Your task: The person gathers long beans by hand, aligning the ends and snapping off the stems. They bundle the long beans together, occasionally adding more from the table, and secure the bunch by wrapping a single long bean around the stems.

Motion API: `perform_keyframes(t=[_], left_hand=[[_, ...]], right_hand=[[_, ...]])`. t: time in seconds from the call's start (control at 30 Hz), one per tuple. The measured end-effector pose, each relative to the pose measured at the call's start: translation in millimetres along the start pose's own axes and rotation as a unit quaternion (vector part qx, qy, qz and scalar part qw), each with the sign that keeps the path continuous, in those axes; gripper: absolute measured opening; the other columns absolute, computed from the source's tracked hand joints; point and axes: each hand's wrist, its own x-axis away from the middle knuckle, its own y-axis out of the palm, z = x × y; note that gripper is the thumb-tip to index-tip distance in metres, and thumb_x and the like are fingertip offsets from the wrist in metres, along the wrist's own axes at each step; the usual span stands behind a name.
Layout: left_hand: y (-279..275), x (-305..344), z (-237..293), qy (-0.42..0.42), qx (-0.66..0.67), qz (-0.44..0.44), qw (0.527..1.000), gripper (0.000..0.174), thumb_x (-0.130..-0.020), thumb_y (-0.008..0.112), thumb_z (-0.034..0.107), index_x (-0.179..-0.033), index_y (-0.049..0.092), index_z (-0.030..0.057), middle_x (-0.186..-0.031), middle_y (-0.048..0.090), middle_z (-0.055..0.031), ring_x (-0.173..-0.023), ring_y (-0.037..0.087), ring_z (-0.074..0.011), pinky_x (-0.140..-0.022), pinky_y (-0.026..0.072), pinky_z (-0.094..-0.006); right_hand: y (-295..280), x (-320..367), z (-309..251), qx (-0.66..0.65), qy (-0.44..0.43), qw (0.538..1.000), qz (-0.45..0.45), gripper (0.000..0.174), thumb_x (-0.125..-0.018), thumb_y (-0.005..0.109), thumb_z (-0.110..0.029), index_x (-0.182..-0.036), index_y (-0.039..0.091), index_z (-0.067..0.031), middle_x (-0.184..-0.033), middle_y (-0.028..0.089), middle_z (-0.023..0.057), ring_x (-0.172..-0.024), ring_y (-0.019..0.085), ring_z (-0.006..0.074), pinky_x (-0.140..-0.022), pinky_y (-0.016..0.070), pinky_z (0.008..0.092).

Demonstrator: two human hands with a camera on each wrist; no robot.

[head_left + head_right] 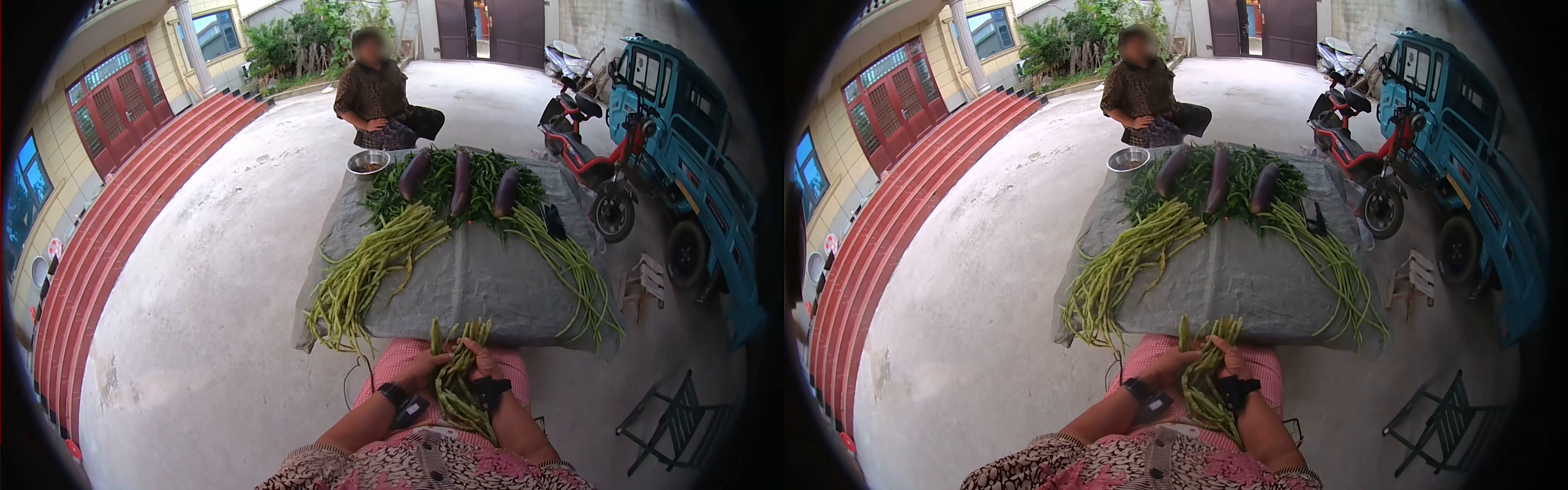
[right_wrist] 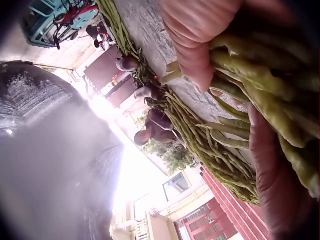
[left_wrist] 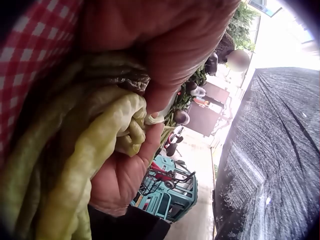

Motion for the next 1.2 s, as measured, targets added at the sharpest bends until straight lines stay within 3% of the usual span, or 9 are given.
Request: perform_keyframes(t=[0.23, 0.33, 0.43, 0.53, 0.63, 0.77, 0.83, 0.93, 1.2], left_hand=[[0, -1, 0, 0.005, -0.017, -0.009, 1.000, 0.032, -0.094, 0.058, 0.018, -0.122, 0.055, 0.0012, -0.109, 0.063, -0.0057, -0.097, 0.060, -0.0161, -0.086, 0.0478, -0.0297], [16, 12, 13, -0.012, 0.008, 0.008, 1.000, 0.034, -0.096, 0.055, 0.022, -0.123, 0.056, 0.0012, -0.114, 0.062, -0.0063, -0.100, 0.060, -0.0163, -0.088, 0.0475, -0.0300], [-10, -11, -8, 0.014, 0.084, 0.002, 0.996, 0.036, -0.098, 0.052, 0.026, -0.124, 0.055, 0.0015, -0.117, 0.061, -0.0065, -0.103, 0.059, -0.0166, -0.090, 0.0469, -0.0297], [-3, -8, -5, 0.038, 0.108, 0.026, 0.993, 0.024, -0.096, 0.055, 0.019, -0.112, 0.060, 0.0024, -0.100, 0.065, -0.0041, -0.084, 0.059, -0.0141, -0.080, 0.0488, -0.0277], [7, 4, 4, 0.061, 0.102, 0.057, 0.991, 0.024, -0.096, 0.056, 0.017, -0.114, 0.058, 0.0023, -0.101, 0.064, -0.0034, -0.084, 0.058, -0.0126, -0.081, 0.0479, -0.0270], [2, -1, 1, 0.052, 0.048, 0.061, 0.996, 0.022, -0.093, 0.060, 0.016, -0.111, 0.057, 0.0028, -0.100, 0.063, -0.0033, -0.086, 0.058, -0.0135, -0.082, 0.0477, -0.0287], [3, 0, 0, 0.038, 0.021, 0.070, 0.997, 0.020, -0.092, 0.063, 0.015, -0.107, 0.058, 0.0034, -0.099, 0.062, -0.0035, -0.087, 0.058, -0.0142, -0.082, 0.0476, -0.0291], [4, 1, 1, 0.056, -0.018, 0.056, 0.997, 0.018, -0.089, 0.065, 0.014, -0.103, 0.058, 0.0040, -0.098, 0.061, -0.0041, -0.089, 0.058, -0.0157, -0.083, 0.0474, -0.0300], [11, 7, 7, 0.050, -0.071, 0.061, 0.994, 0.013, -0.089, 0.062, 0.012, -0.096, 0.057, 0.0025, -0.101, 0.058, -0.0046, -0.093, 0.055, -0.0161, -0.085, 0.0450, -0.0303]], right_hand=[[12, 8, 1, 0.053, -0.047, 0.997, 0.008, 0.012, -0.087, 0.067, -0.014, -0.093, 0.063, -0.0049, -0.085, 0.067, 0.0081, -0.078, 0.067, 0.0210, -0.071, 0.0555, 0.0353], [3, -1, -1, 0.016, -0.011, 1.000, 0.023, 0.013, -0.086, 0.068, -0.016, -0.091, 0.063, -0.0059, -0.083, 0.067, 0.0078, -0.078, 0.066, 0.0217, -0.072, 0.0559, 0.0380], [3, 0, 0, -0.067, -0.023, 0.997, 0.015, 0.014, -0.085, 0.068, -0.019, -0.089, 0.062, -0.0064, -0.083, 0.067, 0.0081, -0.076, 0.065, 0.0229, -0.072, 0.0563, 0.0409], [4, 7, -5, -0.079, 0.000, 0.997, 0.015, 0.014, -0.087, 0.066, -0.019, -0.090, 0.061, -0.0060, -0.085, 0.067, 0.0088, -0.077, 0.065, 0.0241, -0.073, 0.0566, 0.0425], [6, 7, -2, -0.012, -0.025, 1.000, -0.008, 0.015, -0.089, 0.064, -0.019, -0.094, 0.062, -0.0049, -0.087, 0.067, 0.0092, -0.079, 0.066, 0.0243, -0.075, 0.0563, 0.0436], [-7, -3, 0, -0.021, 0.014, 1.000, -0.003, 0.021, -0.089, 0.063, -0.018, -0.103, 0.063, -0.0024, -0.093, 0.067, 0.0118, -0.086, 0.065, 0.0259, -0.082, 0.0542, 0.0452], [13, 7, -3, -0.010, 0.021, 1.000, -0.007, 0.023, -0.089, 0.063, -0.018, -0.106, 0.063, -0.0014, -0.097, 0.067, 0.0129, -0.089, 0.065, 0.0266, -0.084, 0.0537, 0.0441], [11, 4, -1, -0.017, 0.059, 0.998, -0.014, 0.023, -0.089, 0.062, -0.018, -0.105, 0.064, -0.0014, -0.102, 0.066, 0.0133, -0.092, 0.065, 0.0267, -0.087, 0.0528, 0.0426], [5, 2, 3, -0.005, 0.025, 0.999, 0.025, 0.020, -0.088, 0.063, -0.016, -0.103, 0.064, -0.0034, -0.100, 0.067, 0.0121, -0.090, 0.065, 0.0260, -0.085, 0.0539, 0.0425]])
